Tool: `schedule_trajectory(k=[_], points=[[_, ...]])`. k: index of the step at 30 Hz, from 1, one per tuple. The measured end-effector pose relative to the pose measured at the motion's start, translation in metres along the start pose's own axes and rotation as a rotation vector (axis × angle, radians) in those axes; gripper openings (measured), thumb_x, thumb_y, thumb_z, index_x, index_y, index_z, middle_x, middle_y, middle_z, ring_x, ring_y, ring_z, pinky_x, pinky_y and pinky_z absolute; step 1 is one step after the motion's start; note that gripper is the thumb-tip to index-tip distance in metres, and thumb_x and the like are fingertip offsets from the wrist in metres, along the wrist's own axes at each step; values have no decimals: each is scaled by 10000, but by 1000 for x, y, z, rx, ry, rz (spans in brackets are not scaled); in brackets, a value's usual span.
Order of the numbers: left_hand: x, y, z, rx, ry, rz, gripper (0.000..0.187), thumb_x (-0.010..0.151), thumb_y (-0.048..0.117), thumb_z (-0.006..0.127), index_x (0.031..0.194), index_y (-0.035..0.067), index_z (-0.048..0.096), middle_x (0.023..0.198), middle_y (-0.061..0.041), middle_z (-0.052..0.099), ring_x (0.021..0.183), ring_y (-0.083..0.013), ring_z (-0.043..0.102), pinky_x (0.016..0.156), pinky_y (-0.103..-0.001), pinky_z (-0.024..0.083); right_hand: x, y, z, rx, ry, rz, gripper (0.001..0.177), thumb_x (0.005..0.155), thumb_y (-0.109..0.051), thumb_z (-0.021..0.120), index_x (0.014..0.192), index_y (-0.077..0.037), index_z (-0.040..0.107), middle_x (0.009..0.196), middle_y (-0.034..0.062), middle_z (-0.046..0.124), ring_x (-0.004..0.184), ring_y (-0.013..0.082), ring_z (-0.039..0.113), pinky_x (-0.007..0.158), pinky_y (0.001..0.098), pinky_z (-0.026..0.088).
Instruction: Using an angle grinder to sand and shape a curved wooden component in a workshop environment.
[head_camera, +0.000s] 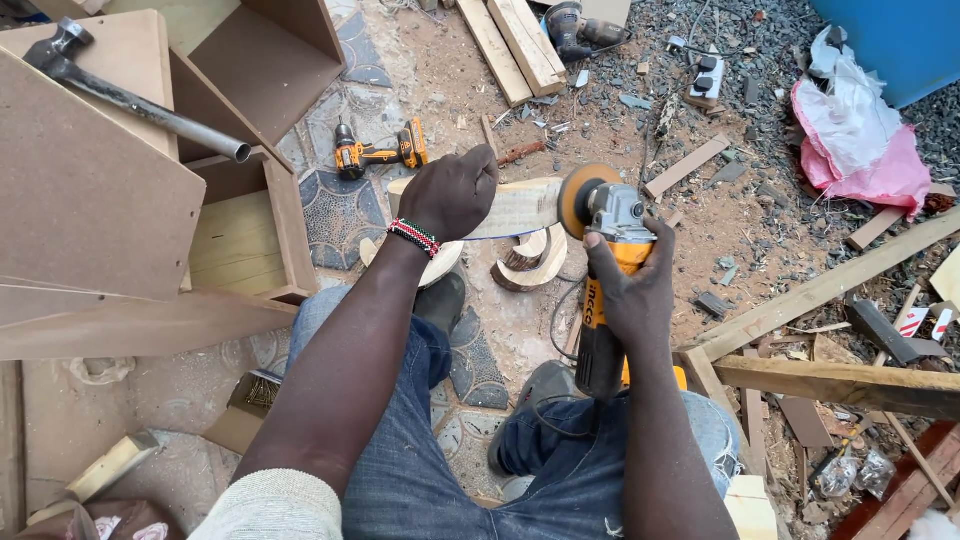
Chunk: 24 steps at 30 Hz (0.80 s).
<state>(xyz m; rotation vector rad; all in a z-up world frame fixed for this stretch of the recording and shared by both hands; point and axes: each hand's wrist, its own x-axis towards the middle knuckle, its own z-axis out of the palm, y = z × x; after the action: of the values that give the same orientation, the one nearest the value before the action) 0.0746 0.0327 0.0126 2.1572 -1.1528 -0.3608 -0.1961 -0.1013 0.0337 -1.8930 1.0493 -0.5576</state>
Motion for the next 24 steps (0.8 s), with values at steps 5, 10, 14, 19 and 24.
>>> schedule_trajectory(k=[5, 10, 14, 19, 24], points=[[3, 6, 0, -11, -4, -2, 206, 1048, 275, 469, 1040, 195, 659, 831, -263, 786, 914, -576, 830, 805, -670, 642, -16, -16, 3, 24, -27, 1, 890, 1100, -586, 876, 1686, -87, 428, 1246, 330, 734, 1218, 608, 743, 1137, 854, 502], [0, 5, -1, -26, 13, -7, 217, 1052, 263, 449, 1037, 187, 652, 834, -265, 788, 921, -583, 831, 809, -668, 645, -10, -9, 6, 26, -38, -10, 883, 1086, -577, 901, 1670, -101, 439, 1249, 336, 739, 1239, 612, 755, 1133, 852, 511], [1, 3, -1, 29, -17, 2, 220, 1055, 265, 465, 1060, 177, 667, 871, -300, 787, 967, -604, 820, 842, -698, 633, -10, -6, 8, -3, -30, 34, 913, 1082, -632, 888, 1693, -125, 437, 1261, 310, 744, 1229, 582, 752, 1134, 818, 519], [5, 4, 8, -5, 7, -14, 225, 1058, 269, 451, 1063, 189, 661, 842, -263, 786, 934, -578, 831, 837, -663, 647, -16, -17, 10, -16, -43, 37, 888, 1062, -604, 911, 1683, -187, 433, 1264, 375, 748, 1250, 673, 753, 1123, 842, 522], [2, 1, 5, 74, -20, -23, 211, 1072, 288, 465, 1051, 188, 649, 869, -291, 780, 967, -594, 824, 838, -687, 631, -1, 7, 7, 59, -51, -31, 900, 1142, -599, 852, 1683, -36, 403, 1034, 160, 748, 910, 350, 825, 963, 623, 637]])
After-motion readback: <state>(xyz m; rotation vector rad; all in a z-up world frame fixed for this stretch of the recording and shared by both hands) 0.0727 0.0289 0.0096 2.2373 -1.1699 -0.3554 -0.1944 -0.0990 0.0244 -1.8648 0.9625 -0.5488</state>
